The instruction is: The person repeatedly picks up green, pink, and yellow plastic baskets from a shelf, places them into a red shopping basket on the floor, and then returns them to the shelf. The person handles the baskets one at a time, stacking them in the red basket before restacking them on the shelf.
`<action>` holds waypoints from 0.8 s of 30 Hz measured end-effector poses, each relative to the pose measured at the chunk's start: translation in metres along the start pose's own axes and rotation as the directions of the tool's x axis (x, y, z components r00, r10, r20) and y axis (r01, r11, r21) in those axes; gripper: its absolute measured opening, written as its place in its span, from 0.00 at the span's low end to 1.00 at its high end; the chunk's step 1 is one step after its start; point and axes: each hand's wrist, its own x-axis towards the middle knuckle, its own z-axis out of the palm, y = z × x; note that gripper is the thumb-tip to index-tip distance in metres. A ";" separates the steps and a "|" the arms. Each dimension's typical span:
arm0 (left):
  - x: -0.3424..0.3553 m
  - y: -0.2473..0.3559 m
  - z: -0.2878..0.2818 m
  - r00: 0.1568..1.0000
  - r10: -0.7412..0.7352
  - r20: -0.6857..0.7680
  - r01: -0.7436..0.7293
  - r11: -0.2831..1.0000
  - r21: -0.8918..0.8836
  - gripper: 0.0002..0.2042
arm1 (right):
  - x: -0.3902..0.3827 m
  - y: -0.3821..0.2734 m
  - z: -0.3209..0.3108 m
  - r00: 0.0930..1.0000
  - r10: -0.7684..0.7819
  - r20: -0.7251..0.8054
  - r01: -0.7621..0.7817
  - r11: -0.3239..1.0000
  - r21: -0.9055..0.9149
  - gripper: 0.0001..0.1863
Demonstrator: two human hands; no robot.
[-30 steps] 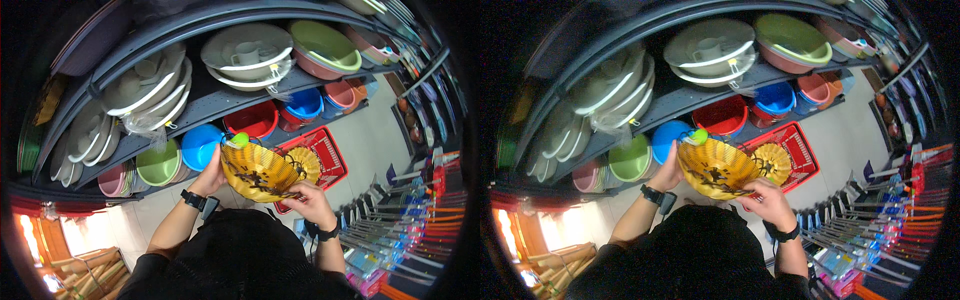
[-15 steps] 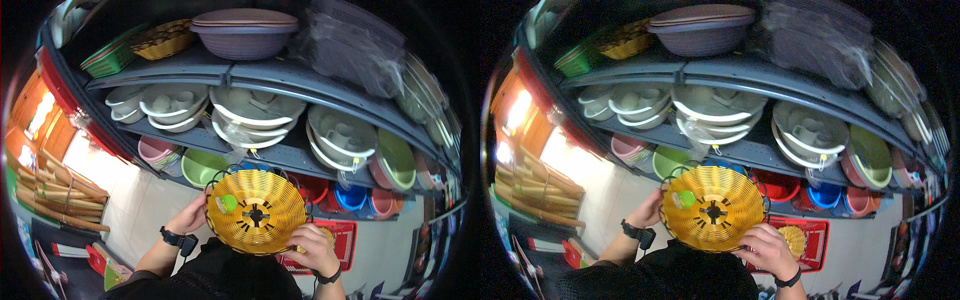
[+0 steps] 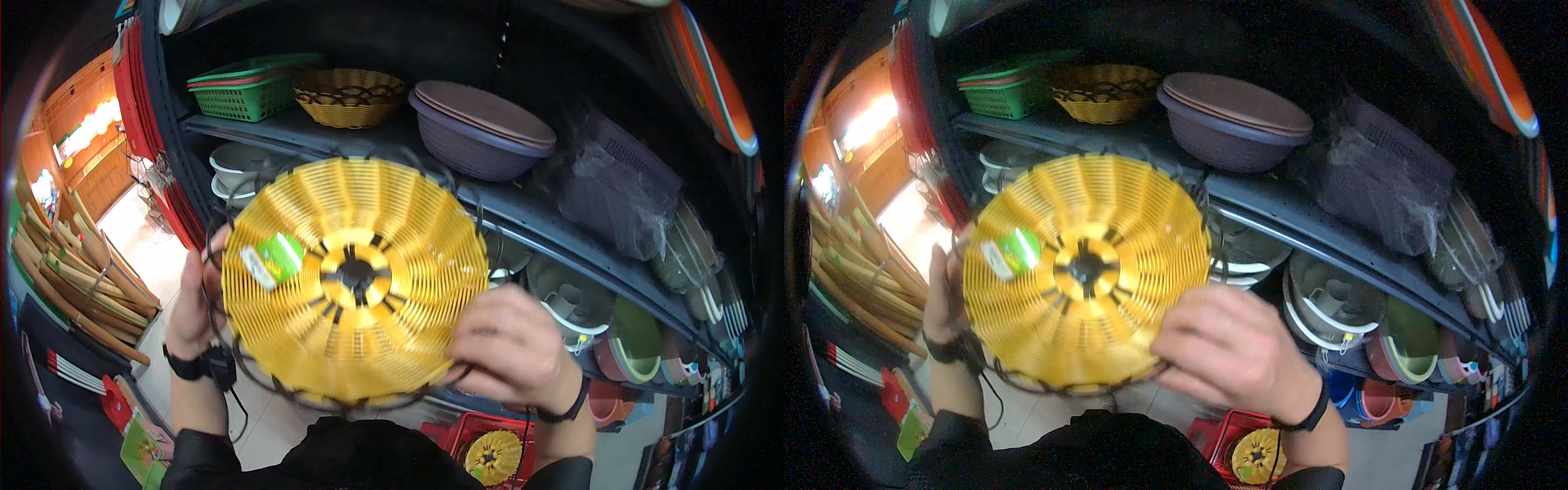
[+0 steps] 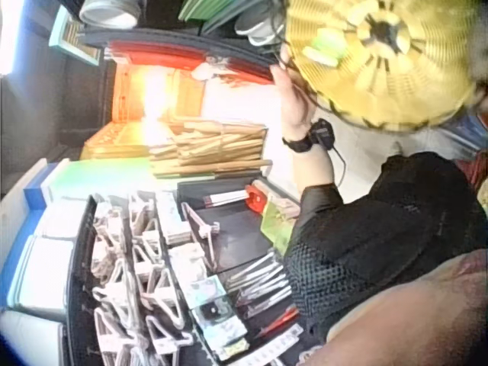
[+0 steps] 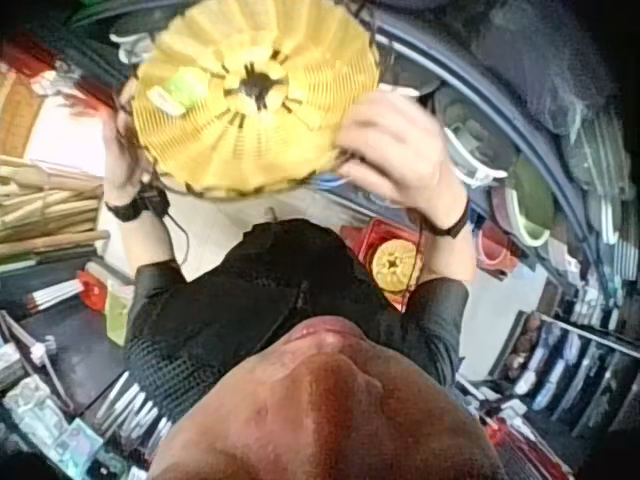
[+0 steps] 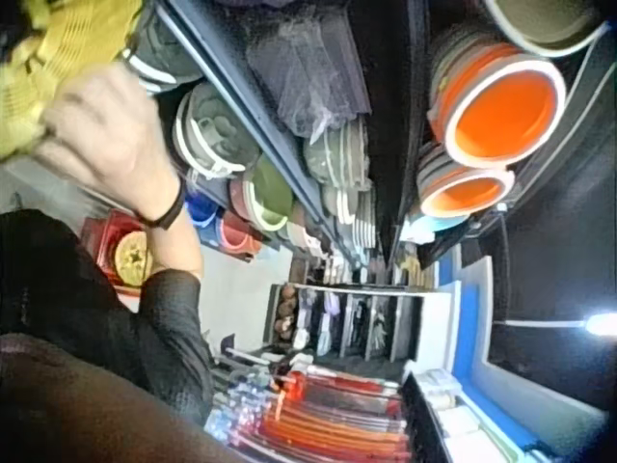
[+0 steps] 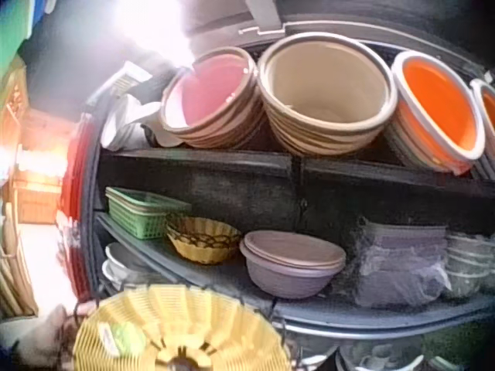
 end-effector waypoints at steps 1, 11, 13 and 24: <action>0.022 0.011 -0.005 0.996 0.020 0.089 -0.017 0.999 -0.039 0.36 | 0.017 0.006 -0.005 1.000 -0.019 -0.012 0.019 0.999 -0.036 0.14; 0.202 0.114 -0.031 0.951 0.136 0.277 -0.152 0.988 0.036 0.19 | 0.145 0.099 -0.020 0.989 -0.087 -0.121 0.040 0.938 -0.343 0.17; 0.231 0.121 -0.034 0.956 0.144 0.256 -0.175 0.979 0.103 0.20 | 0.159 0.116 -0.019 0.988 -0.085 -0.125 0.028 0.918 -0.397 0.17; 0.356 0.123 -0.051 0.974 0.164 0.159 -0.202 0.942 0.267 0.27 | 0.220 0.196 -0.009 0.976 0.181 -0.125 -0.219 0.852 -0.475 0.16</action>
